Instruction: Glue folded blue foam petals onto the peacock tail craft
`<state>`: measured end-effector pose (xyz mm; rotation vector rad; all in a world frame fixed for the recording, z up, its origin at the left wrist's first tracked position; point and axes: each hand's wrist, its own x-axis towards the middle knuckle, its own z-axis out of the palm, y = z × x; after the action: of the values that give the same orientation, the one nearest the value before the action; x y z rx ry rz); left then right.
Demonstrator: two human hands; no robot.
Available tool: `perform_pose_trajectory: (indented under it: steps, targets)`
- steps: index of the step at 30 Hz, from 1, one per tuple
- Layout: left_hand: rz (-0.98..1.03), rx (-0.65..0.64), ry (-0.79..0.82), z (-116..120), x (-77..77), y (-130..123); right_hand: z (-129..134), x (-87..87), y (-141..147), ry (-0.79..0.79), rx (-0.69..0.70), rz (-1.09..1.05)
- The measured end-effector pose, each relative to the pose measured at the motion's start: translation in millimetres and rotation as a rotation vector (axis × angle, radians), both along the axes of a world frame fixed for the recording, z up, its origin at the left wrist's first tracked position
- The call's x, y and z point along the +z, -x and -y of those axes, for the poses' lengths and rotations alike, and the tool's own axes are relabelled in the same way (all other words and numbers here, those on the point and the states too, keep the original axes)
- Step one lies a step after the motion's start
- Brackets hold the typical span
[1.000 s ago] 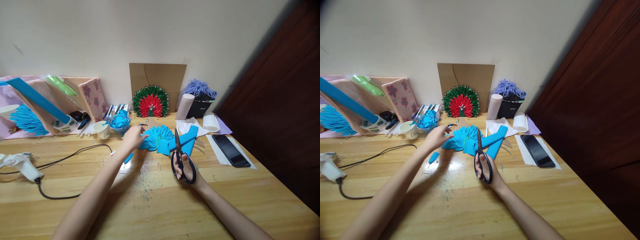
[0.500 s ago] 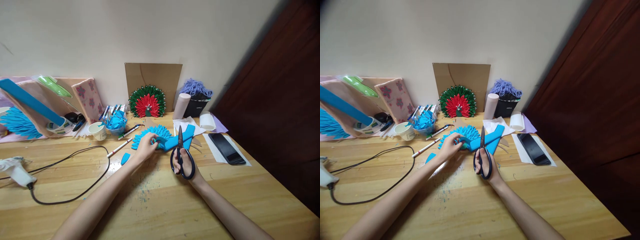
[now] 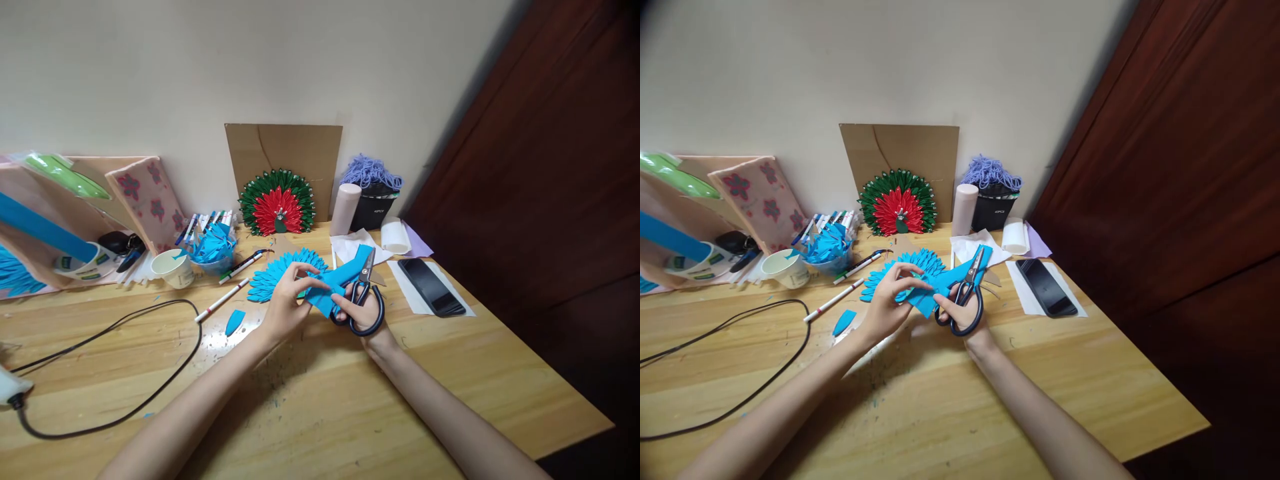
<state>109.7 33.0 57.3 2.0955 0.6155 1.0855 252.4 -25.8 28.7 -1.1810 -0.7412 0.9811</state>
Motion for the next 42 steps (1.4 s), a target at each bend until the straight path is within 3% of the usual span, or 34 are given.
perform_pose_trajectory:
  steps: [3,6,8,13,18,21,28,35,38,42]
  targets:
    - [0.065,-0.007,0.45,-6,-1.1,-3,-1,0.0,-5,-0.017,0.006,0.094]
    - [0.067,-0.148,0.963,-10,-0.7,-3,0,-1.1,-8,-0.025,0.021,0.169]
    - [-0.001,-0.233,1.086,-10,1.0,-1,1,-1.8,-9,-0.023,0.011,0.2]
    - [-0.195,-0.33,1.038,-5,4.1,7,1,-2.6,-11,-0.018,0.008,0.22]
    - [-0.134,-0.398,1.173,-3,6.9,6,0,-0.9,-10,-0.031,0.027,0.211]
    - [-0.091,-0.364,1.138,-1,9.6,4,0,0.4,-10,-0.025,0.012,0.232]
    - [-0.182,-0.185,0.872,-2,6.3,2,-1,0.5,-11,-0.026,0.06,0.235]
    - [-0.113,-0.085,0.749,-12,4.7,5,-2,1.4,-11,-0.036,0.034,0.222]
    - [-0.077,0.041,0.69,-18,8.4,8,-1,2.6,-10,-0.091,0.141,0.085]
    - [0.041,0.116,0.716,-25,14.4,12,5,4.1,-3,-0.119,0.498,-0.131]
